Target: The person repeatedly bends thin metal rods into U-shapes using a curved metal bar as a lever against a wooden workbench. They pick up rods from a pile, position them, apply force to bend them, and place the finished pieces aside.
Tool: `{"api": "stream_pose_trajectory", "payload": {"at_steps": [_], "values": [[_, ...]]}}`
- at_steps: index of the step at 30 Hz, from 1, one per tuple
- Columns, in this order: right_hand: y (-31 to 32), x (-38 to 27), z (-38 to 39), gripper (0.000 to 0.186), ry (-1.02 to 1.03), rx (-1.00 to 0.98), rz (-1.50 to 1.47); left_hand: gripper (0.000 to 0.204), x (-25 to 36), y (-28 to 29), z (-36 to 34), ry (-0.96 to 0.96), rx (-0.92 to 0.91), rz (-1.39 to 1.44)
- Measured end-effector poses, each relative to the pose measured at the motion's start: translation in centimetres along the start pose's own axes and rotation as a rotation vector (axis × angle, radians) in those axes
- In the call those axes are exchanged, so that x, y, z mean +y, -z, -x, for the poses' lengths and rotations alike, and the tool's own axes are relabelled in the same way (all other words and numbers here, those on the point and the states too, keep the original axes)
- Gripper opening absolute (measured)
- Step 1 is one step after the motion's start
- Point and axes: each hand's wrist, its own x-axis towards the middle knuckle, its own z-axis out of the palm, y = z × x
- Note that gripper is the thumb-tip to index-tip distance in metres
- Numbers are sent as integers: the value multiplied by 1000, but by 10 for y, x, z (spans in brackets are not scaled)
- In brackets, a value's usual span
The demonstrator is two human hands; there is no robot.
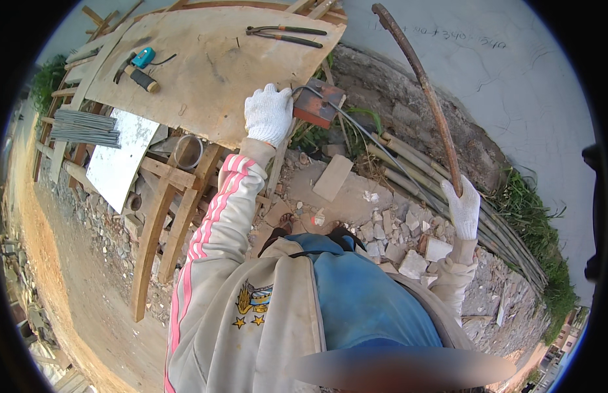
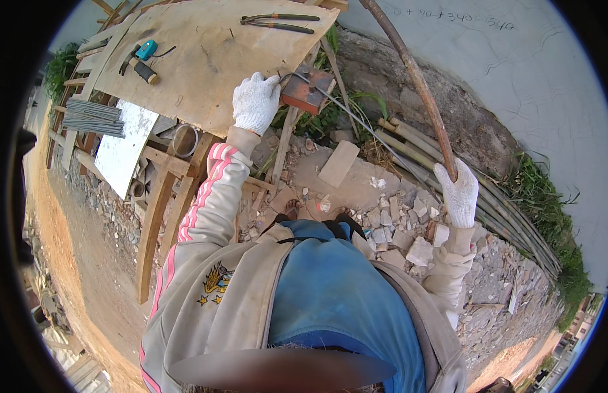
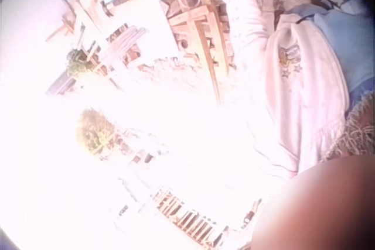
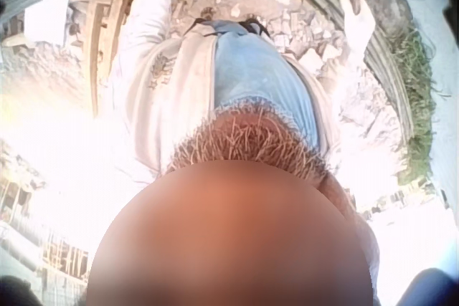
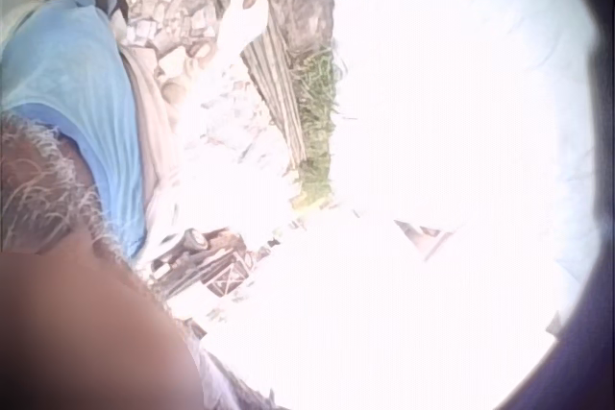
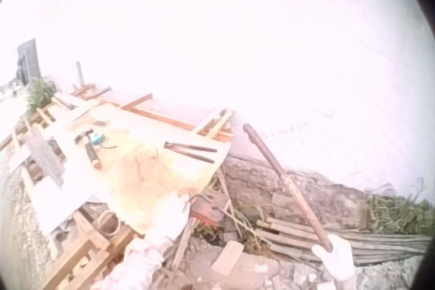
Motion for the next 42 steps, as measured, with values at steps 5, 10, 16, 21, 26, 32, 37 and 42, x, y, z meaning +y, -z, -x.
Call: {"api": "stream_pose_trajectory", "payload": {"at_steps": [5,10,16,21,26,32,37,42], "values": [[12,55,-36,37,68,34,166,23,0,0,2,42,-6,25],[13,97,-89,39,290,-78,390,25,0,-1,6,40,39,31],[5,104,-174,47,442,-319,411,26,1,0,6,40,25,22],[-8,99,-228,46,504,-423,400,28,3,0,8,75,8,7],[-18,101,-276,45,621,-420,466,26,4,-2,9,53,58,-25],[-30,89,-334,41,763,-344,487,30,6,3,7,96,-22,-17],[-36,70,-361,31,777,-372,535,31,6,3,7,101,-32,-22],[-44,70,-359,29,756,-385,557,31,4,-1,8,94,-9,-21]]}}
